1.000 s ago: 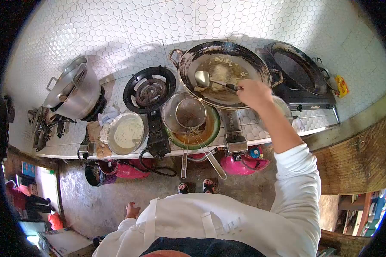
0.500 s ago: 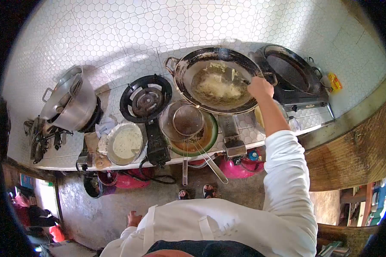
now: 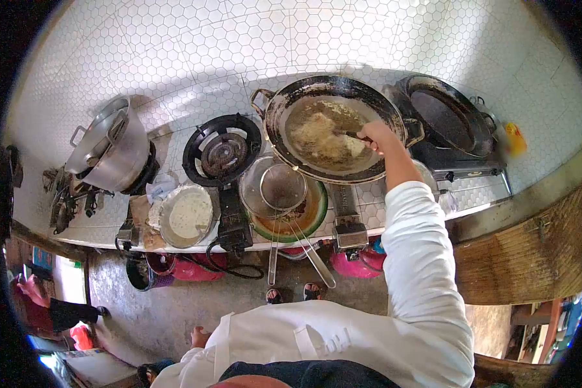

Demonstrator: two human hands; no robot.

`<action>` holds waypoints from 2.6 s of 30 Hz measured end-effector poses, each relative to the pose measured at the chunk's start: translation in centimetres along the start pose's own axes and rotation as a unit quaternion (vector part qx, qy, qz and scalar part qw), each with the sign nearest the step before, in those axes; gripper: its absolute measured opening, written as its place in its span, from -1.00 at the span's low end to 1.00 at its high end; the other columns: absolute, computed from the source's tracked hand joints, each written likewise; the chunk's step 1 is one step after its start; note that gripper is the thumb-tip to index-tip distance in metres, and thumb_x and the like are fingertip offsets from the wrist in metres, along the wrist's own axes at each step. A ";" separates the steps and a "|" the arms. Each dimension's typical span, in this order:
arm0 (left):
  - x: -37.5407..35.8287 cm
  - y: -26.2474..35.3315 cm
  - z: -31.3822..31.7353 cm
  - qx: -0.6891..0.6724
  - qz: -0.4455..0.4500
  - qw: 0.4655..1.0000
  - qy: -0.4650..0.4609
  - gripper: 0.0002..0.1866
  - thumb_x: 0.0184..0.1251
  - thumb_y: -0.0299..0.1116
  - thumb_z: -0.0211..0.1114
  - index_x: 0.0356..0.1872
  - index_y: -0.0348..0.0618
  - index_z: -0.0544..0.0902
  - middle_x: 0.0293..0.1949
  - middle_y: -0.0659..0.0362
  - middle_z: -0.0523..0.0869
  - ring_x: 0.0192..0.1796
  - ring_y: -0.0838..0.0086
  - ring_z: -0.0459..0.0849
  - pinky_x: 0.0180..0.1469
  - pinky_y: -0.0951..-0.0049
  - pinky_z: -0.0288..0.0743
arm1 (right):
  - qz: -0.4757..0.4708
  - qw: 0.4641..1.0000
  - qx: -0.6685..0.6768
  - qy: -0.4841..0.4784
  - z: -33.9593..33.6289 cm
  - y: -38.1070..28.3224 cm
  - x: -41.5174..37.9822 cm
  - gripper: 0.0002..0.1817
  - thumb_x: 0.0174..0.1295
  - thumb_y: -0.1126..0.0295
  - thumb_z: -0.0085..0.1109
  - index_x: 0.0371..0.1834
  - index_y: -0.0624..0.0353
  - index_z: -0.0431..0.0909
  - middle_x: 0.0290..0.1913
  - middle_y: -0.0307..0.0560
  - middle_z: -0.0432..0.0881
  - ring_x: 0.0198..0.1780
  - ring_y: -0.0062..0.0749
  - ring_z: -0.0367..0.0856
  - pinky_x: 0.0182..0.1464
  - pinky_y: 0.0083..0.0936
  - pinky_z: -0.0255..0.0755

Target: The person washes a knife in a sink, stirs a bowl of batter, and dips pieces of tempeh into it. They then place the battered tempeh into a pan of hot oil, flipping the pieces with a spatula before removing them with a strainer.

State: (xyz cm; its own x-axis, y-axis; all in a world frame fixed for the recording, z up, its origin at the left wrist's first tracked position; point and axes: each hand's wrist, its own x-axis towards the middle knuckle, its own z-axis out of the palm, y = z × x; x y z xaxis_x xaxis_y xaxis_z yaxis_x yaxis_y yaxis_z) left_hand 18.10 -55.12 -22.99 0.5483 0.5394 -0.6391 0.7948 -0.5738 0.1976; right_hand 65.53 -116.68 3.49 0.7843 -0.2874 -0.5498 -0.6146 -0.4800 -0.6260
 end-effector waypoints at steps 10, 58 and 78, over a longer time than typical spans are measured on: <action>-2.8 -0.8 2.7 0.035 -0.020 0.999 0.013 -0.35 -0.16 -0.27 0.37 0.06 -0.13 0.36 0.04 -0.09 0.41 0.16 0.06 0.30 0.21 0.25 0.25 | -0.074 0.991 -0.102 0.054 0.1 -1.1 4.4 -0.75 0.12 0.27 0.04 -0.34 0.26 0.53 -0.53 -0.01 0.55 -0.70 -0.36 0.42 -0.66 -0.36 0.28; 0.3 -8.1 4.2 0.004 -0.003 1.000 -0.022 -0.33 -0.19 -0.26 0.38 0.08 -0.05 0.36 0.11 -0.16 0.31 0.13 0.02 0.34 0.18 0.23 0.29 | -0.042 0.996 0.002 0.077 0.7 6.6 -5.0 -0.85 0.05 0.34 0.09 -0.50 0.19 0.55 -0.77 -0.20 0.32 -0.86 -0.57 0.08 -0.80 -0.49 -0.08; -0.5 -5.1 2.8 0.016 0.009 0.999 -0.042 -0.39 -0.11 -0.27 0.35 0.06 -0.12 0.36 0.11 -0.14 0.30 0.14 0.00 0.31 0.18 0.19 0.26 | -0.127 0.861 -0.410 0.273 2.9 3.2 -16.1 -0.65 -0.04 0.27 0.03 -0.13 -0.04 0.57 -0.14 -0.03 0.61 -0.07 -0.16 0.56 -0.04 -0.29 0.42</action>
State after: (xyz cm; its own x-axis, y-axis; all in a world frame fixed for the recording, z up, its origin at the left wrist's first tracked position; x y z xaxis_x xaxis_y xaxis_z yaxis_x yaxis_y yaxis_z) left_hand 13.07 -54.13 -25.75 0.5378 0.4752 -0.6963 0.7754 -0.6030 0.1874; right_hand 50.68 -111.17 8.75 0.9448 -0.3261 0.0304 -0.3271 -0.9443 0.0369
